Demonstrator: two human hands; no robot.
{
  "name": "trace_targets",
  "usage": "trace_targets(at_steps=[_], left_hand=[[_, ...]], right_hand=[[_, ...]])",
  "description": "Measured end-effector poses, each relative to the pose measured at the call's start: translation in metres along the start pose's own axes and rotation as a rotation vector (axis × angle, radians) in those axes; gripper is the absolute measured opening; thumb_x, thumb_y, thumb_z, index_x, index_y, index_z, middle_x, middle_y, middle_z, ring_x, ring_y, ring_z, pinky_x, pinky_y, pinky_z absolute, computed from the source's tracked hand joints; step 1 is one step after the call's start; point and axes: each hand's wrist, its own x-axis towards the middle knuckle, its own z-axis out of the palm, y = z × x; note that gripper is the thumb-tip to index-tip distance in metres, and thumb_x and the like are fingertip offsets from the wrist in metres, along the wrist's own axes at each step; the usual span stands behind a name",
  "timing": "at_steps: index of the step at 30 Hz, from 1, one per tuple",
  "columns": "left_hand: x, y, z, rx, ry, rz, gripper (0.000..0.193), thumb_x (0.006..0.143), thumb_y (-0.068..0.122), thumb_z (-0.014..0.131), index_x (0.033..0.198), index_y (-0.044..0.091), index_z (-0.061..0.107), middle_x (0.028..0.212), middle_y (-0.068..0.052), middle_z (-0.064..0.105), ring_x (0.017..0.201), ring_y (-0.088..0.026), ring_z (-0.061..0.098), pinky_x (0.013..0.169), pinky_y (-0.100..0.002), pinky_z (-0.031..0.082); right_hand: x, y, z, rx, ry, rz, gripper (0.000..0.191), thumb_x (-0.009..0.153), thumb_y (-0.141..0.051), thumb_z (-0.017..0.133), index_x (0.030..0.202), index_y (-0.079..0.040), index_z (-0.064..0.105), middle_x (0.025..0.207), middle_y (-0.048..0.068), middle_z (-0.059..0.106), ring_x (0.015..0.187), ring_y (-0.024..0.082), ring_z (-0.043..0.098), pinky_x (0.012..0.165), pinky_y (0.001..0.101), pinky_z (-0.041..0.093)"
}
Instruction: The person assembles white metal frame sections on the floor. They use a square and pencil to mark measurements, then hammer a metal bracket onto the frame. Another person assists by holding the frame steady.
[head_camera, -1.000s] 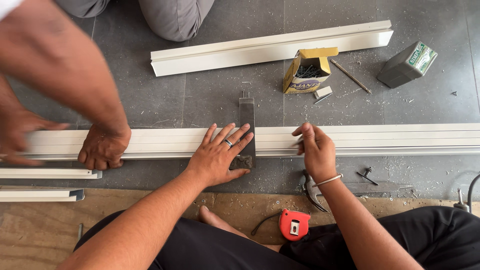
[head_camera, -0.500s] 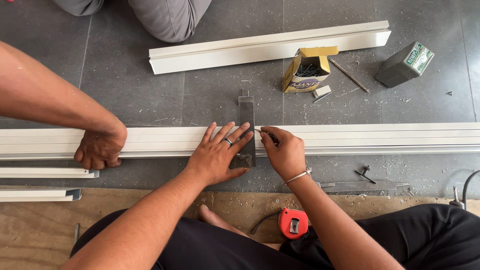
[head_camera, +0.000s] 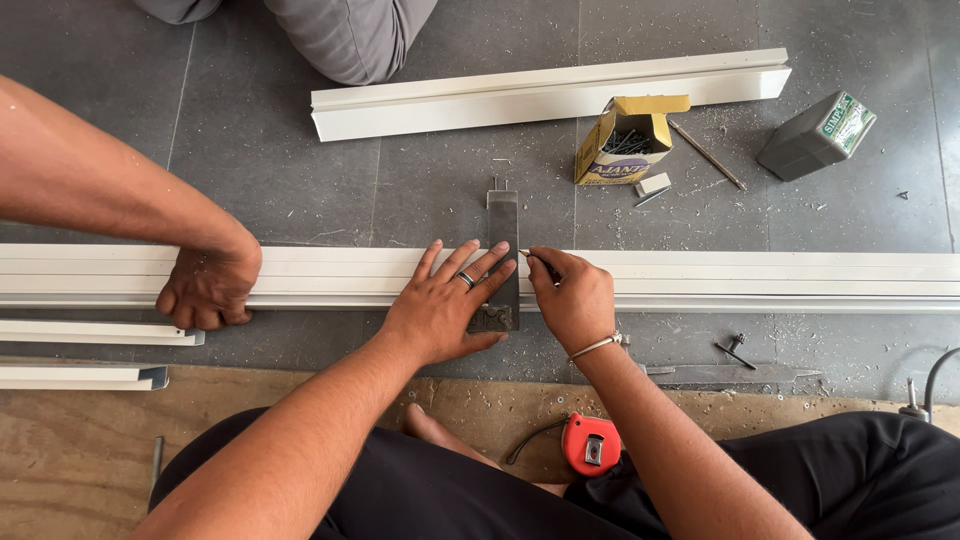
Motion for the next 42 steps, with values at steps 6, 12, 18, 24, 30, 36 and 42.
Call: trace_targets(at_steps=[6, 12, 18, 24, 30, 36, 42], left_hand=[[0.000, -0.001, 0.000, 0.015, -0.009, 0.005, 0.095, 0.086, 0.082, 0.044, 0.160, 0.036, 0.009, 0.169, 0.009, 0.004, 0.154, -0.021, 0.009, 0.125, -0.051, 0.001], [0.001, -0.001, 0.000, 0.037, -0.021, 0.013, 0.094, 0.087, 0.082, 0.041, 0.161, 0.034, 0.007, 0.169, 0.007, 0.003, 0.154, -0.022, 0.007, 0.125, -0.052, 0.000], [0.001, -0.001, -0.002, 0.047, -0.031, 0.017, 0.094, 0.088, 0.081, 0.039, 0.161, 0.033, 0.005, 0.169, 0.007, 0.000, 0.155, -0.022, 0.005, 0.125, -0.052, -0.001], [0.000, -0.001, -0.004, 0.046, -0.055, 0.015, 0.093, 0.089, 0.081, 0.038, 0.161, 0.033, 0.004, 0.169, 0.007, -0.001, 0.155, -0.022, 0.005, 0.125, -0.052, -0.001], [0.000, -0.001, -0.003, 0.044, -0.048, 0.009, 0.094, 0.088, 0.081, 0.039, 0.161, 0.034, 0.004, 0.170, 0.007, -0.002, 0.155, -0.022, 0.005, 0.125, -0.052, -0.001], [0.000, -0.001, -0.002, 0.042, -0.053, 0.007, 0.094, 0.088, 0.082, 0.038, 0.161, 0.034, 0.004, 0.170, 0.008, -0.002, 0.155, -0.022, 0.005, 0.125, -0.052, -0.001], [0.001, -0.001, 0.000, 0.037, -0.046, 0.006, 0.094, 0.087, 0.082, 0.038, 0.161, 0.034, 0.004, 0.170, 0.007, -0.002, 0.155, -0.022, 0.005, 0.125, -0.052, -0.001]], right_hand=[[0.001, -0.005, -0.006, -0.090, -0.028, -0.067, 0.018, 0.091, -0.022, 0.071, 0.101, -0.010, 0.080, 0.086, 0.014, 0.077, 0.073, 0.031, 0.074, 0.067, 0.0386, 0.058], [0.008, -0.009, -0.010, -0.114, -0.104, 0.012, 0.020, 0.091, -0.025, 0.071, 0.102, -0.011, 0.081, 0.076, 0.014, 0.075, 0.066, 0.029, 0.075, 0.064, 0.0377, 0.059], [0.008, -0.008, -0.009, -0.121, -0.109, 0.021, 0.021, 0.091, -0.025, 0.071, 0.103, -0.011, 0.081, 0.075, 0.015, 0.075, 0.066, 0.029, 0.074, 0.065, 0.0373, 0.059], [0.010, -0.006, -0.008, -0.028, -0.118, 0.100, 0.022, 0.091, -0.027, 0.071, 0.104, -0.012, 0.081, 0.073, 0.012, 0.076, 0.065, 0.024, 0.076, 0.063, 0.0338, 0.058], [0.007, -0.008, -0.007, 0.045, -0.126, 0.182, 0.021, 0.092, -0.027, 0.070, 0.105, -0.013, 0.080, 0.069, 0.008, 0.076, 0.064, 0.017, 0.077, 0.063, 0.0312, 0.058], [0.006, -0.010, -0.004, -0.034, -0.093, 0.123, 0.021, 0.092, -0.027, 0.070, 0.104, -0.012, 0.080, 0.069, 0.009, 0.075, 0.061, 0.022, 0.074, 0.061, 0.0335, 0.057], [0.006, -0.009, -0.003, -0.117, -0.069, 0.062, 0.021, 0.092, -0.027, 0.070, 0.102, -0.012, 0.081, 0.071, 0.013, 0.074, 0.061, 0.029, 0.073, 0.061, 0.0371, 0.057]])
